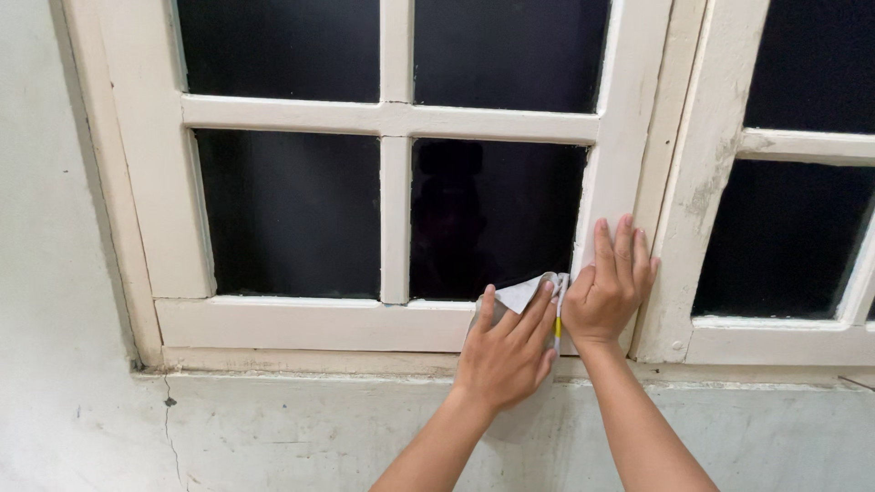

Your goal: The person sprays a cleaning solution from a yellow bottle onto a white window frame and then wipes the surface with a white cloth. The person systematically cleans the frame and the glass panes of the window.

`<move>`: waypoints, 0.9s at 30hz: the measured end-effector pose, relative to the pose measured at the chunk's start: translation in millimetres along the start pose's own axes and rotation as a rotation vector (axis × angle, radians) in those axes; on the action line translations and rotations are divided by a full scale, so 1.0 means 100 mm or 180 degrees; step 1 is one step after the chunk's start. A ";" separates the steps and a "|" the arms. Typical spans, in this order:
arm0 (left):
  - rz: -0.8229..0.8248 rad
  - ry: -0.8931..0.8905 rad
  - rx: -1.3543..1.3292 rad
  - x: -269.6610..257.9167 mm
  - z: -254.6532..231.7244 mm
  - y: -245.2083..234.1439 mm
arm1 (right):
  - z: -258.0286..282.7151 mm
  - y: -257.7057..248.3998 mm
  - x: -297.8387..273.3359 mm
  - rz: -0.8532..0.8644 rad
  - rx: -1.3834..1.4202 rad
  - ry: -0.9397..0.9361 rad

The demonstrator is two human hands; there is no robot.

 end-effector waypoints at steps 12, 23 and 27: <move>-0.0236 -0.0617 0.0781 0.38 0.61 0.21 | 0.01 -0.01 -0.01 0.0067 -0.0080 -0.0024; 0.0236 -0.1241 0.1056 0.41 0.90 0.08 | 0.00 0.00 -0.03 0.0087 -0.0098 -0.0007; -0.0308 -0.1006 0.0656 0.60 0.85 0.17 | -0.01 0.00 -0.02 0.0097 -0.0125 -0.0023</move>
Point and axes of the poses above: each hand's wrist, its own x-axis towards the middle knuckle, its own y-axis out of the palm, z = x × y, the point moved 2 cm from there along x, towards the middle knuckle, and after that the axes turned 11 degrees about x, right-handed, at the moved point
